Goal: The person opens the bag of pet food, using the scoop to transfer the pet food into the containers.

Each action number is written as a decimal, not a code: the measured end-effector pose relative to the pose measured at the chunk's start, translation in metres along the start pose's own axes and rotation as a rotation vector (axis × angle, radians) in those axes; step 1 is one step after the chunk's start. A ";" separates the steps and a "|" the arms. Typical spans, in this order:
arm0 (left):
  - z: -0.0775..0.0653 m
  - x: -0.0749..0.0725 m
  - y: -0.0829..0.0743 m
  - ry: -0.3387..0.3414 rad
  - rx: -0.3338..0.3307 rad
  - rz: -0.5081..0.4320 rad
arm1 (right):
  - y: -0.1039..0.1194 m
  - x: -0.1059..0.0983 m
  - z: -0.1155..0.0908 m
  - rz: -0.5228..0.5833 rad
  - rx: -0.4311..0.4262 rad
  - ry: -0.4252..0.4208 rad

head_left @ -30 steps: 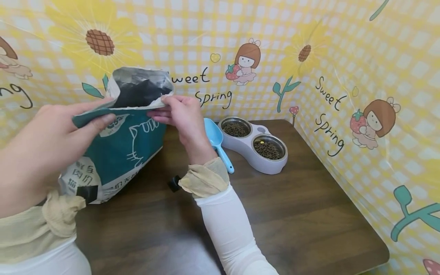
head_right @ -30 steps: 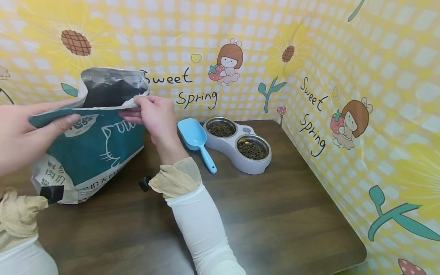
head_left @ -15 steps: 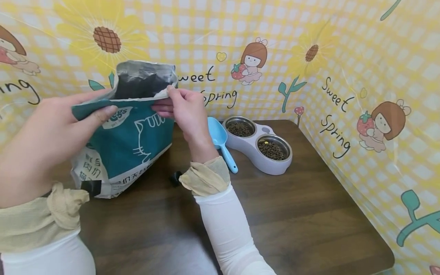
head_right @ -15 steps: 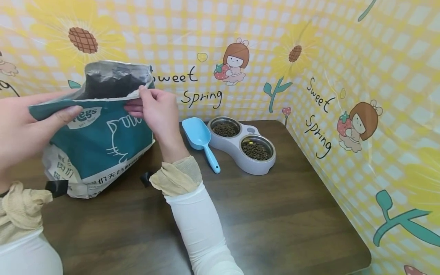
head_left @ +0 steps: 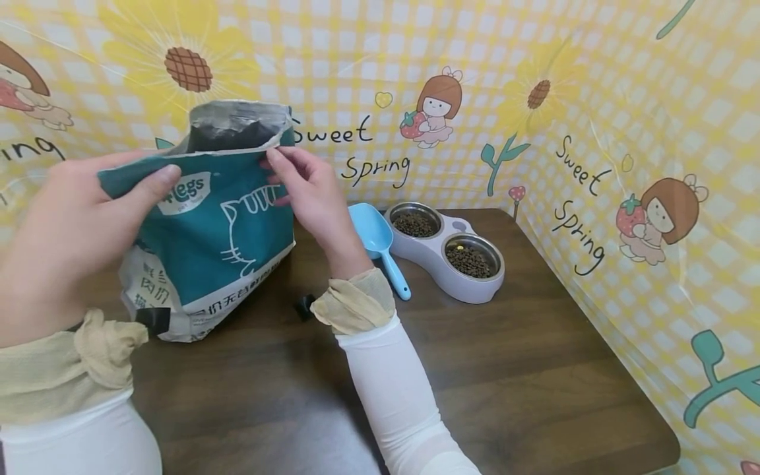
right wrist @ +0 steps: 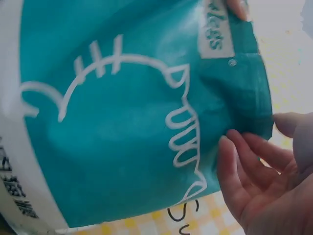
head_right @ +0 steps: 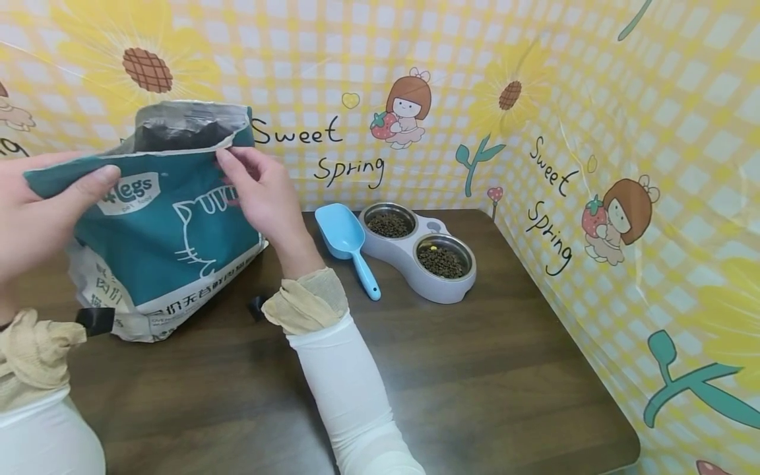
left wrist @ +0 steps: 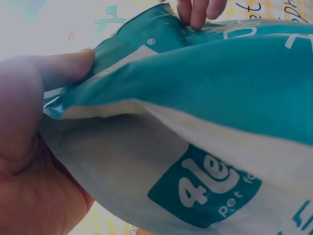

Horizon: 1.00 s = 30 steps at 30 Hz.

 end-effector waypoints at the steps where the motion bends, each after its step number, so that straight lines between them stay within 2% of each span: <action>1: 0.001 0.000 0.001 -0.011 -0.005 -0.004 | -0.003 0.000 0.002 -0.038 -0.021 0.002; 5: 0.005 -0.003 0.007 -0.035 -0.018 0.003 | -0.010 0.004 0.007 -0.191 -0.094 -0.007; 9: 0.009 -0.005 0.016 -0.043 -0.043 -0.054 | -0.008 0.013 0.005 -0.366 -0.138 -0.034; 12: 0.011 -0.006 0.021 -0.049 -0.062 -0.105 | -0.007 0.023 0.004 -0.466 -0.162 -0.023; 16: 0.012 -0.006 0.025 -0.046 -0.064 -0.196 | -0.007 0.031 0.005 -0.587 -0.203 0.048; 21: 0.009 -0.007 0.018 -0.046 -0.032 -0.292 | -0.006 0.031 0.005 -0.775 -0.223 0.134; 26: 0.007 -0.008 0.007 -0.136 -0.012 -0.211 | -0.006 0.029 0.006 -0.854 -0.217 0.177; 30: 0.002 -0.008 -0.002 -0.210 0.006 -0.081 | -0.008 0.027 0.005 -0.868 -0.257 0.162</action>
Point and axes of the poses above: each hand's wrist, its own z-axis towards the middle knuckle, its own x-axis out of the palm, y = z × x, the point moved 1 cm from there along z, towards the middle knuckle, and after that the axes turned 5 degrees about y, right-handed, at the moved point
